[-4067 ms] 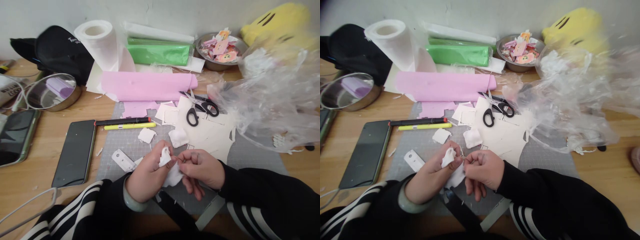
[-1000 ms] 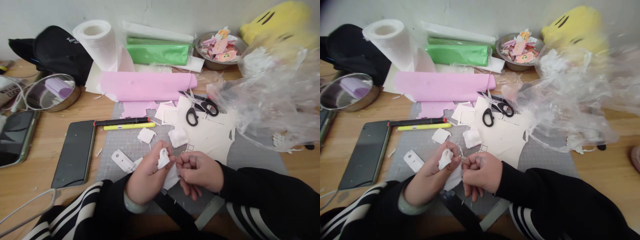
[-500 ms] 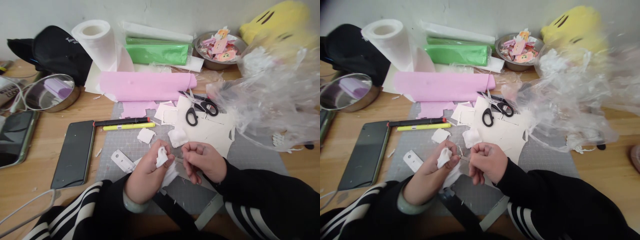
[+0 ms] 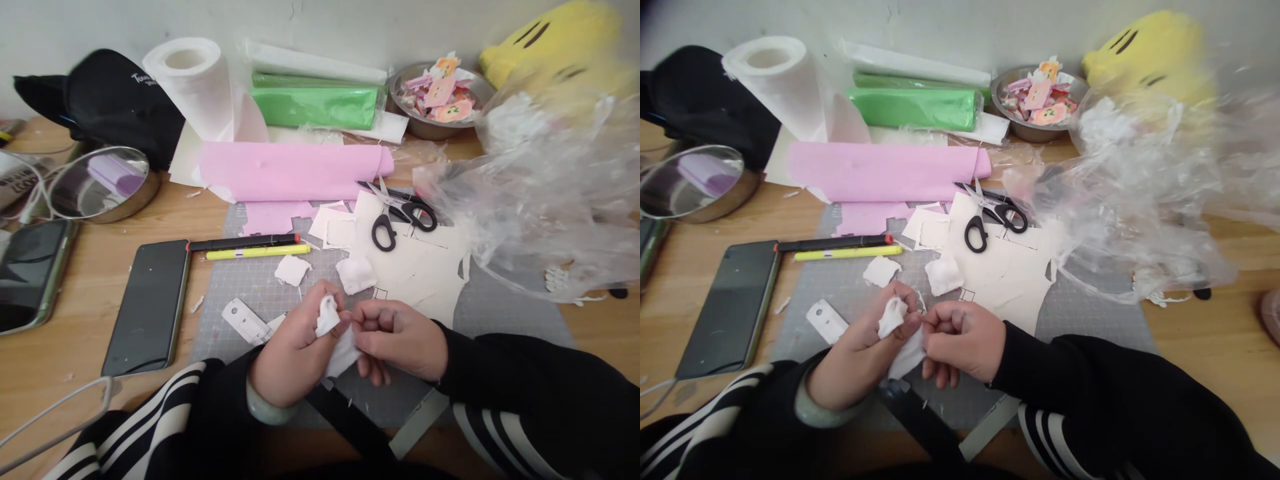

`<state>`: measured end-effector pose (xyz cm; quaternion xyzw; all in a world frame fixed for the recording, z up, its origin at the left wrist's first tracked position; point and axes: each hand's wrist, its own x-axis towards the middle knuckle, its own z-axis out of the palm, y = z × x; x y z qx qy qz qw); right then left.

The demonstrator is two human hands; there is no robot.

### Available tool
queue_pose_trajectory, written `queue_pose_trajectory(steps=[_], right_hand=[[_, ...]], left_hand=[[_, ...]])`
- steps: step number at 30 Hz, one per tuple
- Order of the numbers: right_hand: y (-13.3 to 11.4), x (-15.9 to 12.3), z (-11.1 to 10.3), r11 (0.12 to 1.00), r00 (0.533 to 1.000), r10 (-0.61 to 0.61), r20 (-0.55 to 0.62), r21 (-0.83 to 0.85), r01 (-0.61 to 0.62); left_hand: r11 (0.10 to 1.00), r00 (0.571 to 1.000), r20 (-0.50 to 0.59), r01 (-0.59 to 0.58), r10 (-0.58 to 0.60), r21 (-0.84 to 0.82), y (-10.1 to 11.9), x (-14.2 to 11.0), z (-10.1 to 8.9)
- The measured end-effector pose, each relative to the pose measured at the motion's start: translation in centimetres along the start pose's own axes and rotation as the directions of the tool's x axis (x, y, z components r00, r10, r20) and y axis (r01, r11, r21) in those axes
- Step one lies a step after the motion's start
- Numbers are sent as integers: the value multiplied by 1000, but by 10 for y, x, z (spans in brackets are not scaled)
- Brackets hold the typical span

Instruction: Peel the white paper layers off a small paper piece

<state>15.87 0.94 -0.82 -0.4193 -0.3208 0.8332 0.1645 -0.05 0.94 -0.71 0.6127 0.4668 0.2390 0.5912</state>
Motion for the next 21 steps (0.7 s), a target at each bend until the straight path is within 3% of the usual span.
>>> queue_pose_trajectory(steps=[14,21], right_hand=[[-11,-2,2,1000,988,-18,-154,21,21],[-12,1,-5,982,965,-91,-244,141,129]], left_hand=[[1000,1000,-23,15,-15,-1,3,0,1],[999,999,-42,-18,20,43,4,0,0]])
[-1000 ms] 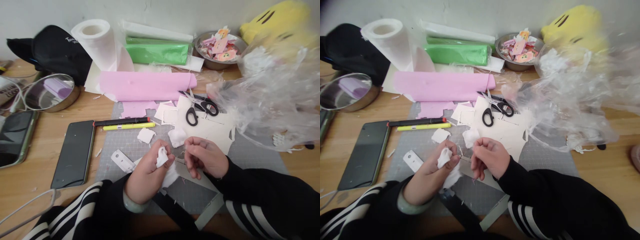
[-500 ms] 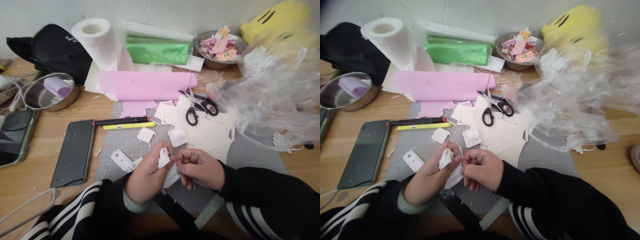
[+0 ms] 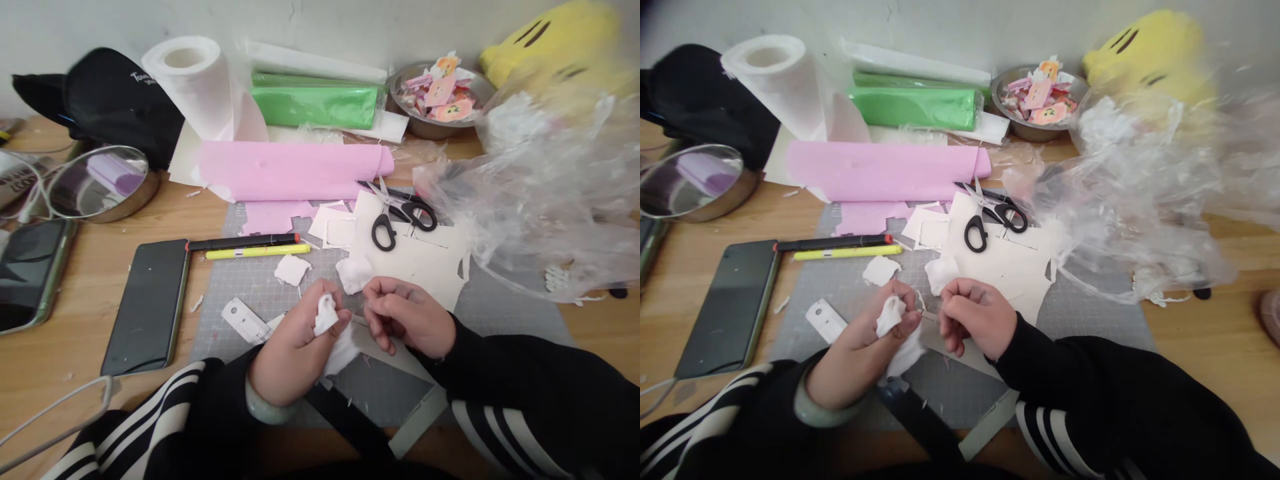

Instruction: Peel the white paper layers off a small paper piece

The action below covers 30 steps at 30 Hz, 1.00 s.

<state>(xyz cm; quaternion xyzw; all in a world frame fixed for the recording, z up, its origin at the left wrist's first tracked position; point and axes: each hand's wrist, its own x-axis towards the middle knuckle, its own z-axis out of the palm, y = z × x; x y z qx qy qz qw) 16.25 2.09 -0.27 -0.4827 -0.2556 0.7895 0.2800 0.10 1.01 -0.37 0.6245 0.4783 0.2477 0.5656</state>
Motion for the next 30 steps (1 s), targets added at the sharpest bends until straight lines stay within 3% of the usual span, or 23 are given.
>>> queue_pose_trajectory(steps=[3,8,11,15,24,30], right_hand=[[1,1,-1,1000,999,24,39,19,-24],[9,-2,2,968,942,235,240,-147,-204],[13,-3,2,967,927,239,289,-153,-202],[13,-2,2,967,922,244,300,-152,-207],[8,-2,4,968,950,218,224,-175,-181],[10,-3,6,973,950,203,237,-162,-167]], left_hand=[[1000,1000,3,-15,15,15,-1,1,0],[997,999,38,-22,19,80,-3,-1,-1],[992,998,58,-34,27,124,-2,-3,-1],[990,998,55,-50,43,133,-1,-2,-1],[993,996,-75,-35,43,109,-4,-3,1],[999,999,-53,-1,3,32,-2,0,2]])
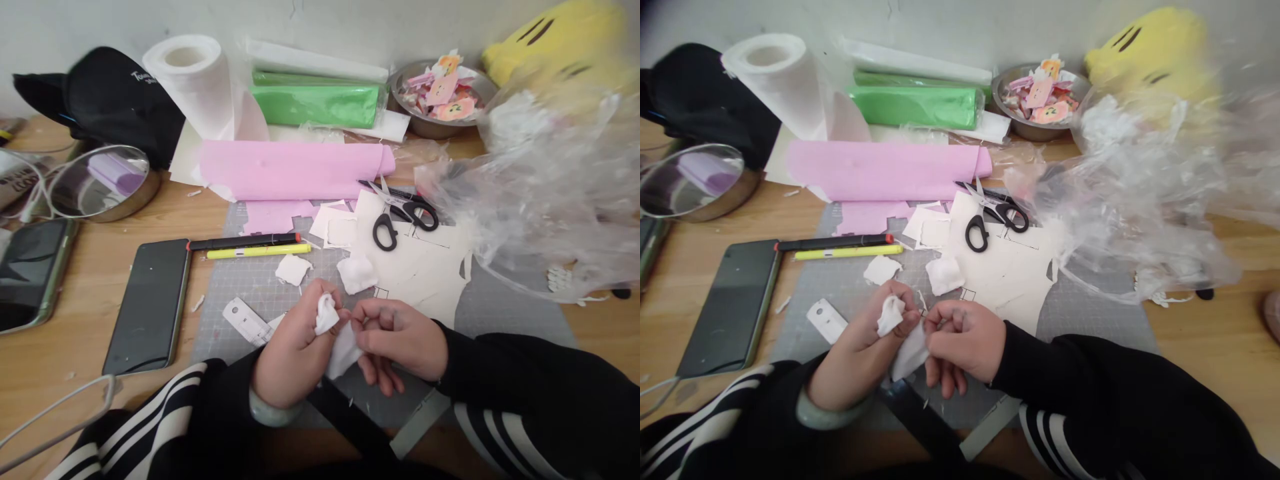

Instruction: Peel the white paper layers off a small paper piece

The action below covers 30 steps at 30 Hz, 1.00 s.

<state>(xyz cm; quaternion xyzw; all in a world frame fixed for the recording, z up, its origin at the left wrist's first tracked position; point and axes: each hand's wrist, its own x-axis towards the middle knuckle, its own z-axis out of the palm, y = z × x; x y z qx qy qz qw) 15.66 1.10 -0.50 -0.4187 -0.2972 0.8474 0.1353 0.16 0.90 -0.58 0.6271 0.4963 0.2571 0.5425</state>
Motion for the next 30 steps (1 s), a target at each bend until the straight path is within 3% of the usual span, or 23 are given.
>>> queue_pose_trajectory(steps=[6,19,30], right_hand=[[1,1,0,1000,1000,1,-3,13,-1],[0,-1,-2,999,998,-45,-45,-8,45],[-4,-1,-2,997,983,-72,-167,-2,73]], left_hand=[[992,998,36,59,-56,-108,1,0,0],[997,998,46,42,-39,-71,1,-1,-1],[994,999,23,39,-37,-103,0,0,-1]])
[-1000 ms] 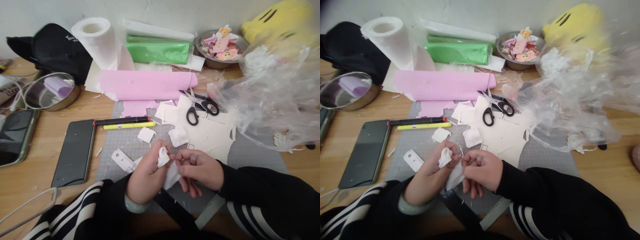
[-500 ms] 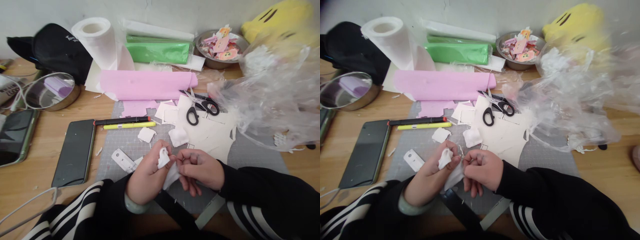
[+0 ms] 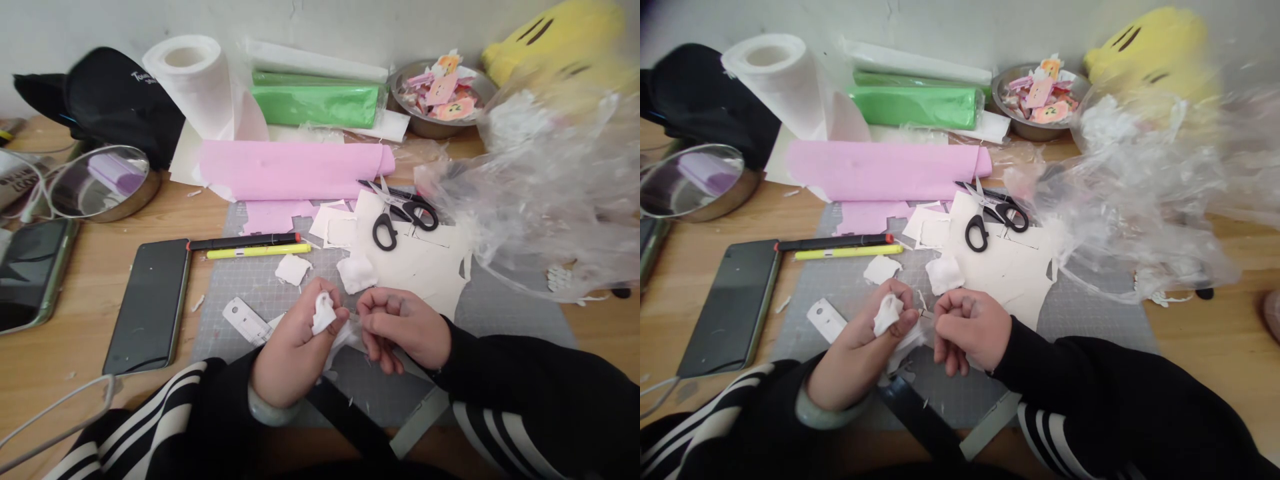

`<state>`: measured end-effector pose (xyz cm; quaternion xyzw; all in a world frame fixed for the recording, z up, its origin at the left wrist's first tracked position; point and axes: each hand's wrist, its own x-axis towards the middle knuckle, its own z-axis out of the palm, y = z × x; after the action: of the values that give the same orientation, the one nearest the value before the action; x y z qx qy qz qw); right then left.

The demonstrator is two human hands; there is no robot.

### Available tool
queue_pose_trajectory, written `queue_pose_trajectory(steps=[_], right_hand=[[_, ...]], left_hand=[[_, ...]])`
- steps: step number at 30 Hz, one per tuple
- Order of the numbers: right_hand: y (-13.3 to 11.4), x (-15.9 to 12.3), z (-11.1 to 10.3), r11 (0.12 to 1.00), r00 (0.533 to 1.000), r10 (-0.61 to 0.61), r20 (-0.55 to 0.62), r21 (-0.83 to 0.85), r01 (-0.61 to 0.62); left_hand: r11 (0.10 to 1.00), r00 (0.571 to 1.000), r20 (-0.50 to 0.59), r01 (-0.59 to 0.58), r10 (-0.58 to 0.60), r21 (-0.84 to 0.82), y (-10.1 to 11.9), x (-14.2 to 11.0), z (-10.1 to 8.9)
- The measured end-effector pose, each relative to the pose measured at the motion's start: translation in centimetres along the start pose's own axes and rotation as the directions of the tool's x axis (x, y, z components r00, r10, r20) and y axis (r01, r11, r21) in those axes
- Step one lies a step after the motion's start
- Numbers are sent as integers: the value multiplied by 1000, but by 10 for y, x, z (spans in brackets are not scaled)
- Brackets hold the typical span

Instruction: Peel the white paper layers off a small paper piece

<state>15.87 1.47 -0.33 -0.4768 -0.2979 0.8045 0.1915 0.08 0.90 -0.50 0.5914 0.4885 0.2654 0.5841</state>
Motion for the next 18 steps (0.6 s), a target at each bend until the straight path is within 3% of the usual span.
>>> queue_pose_trajectory(steps=[8,14,18], right_hand=[[-8,0,-6,980,971,-140,-192,116,164],[0,2,0,1000,1000,-15,-4,14,15],[6,0,2,1000,997,8,79,-18,-7]], left_hand=[[997,1000,4,16,-16,-70,-1,-1,0],[999,1000,-11,-17,18,32,-3,0,0],[997,1000,12,-26,25,76,-3,-1,-1]])
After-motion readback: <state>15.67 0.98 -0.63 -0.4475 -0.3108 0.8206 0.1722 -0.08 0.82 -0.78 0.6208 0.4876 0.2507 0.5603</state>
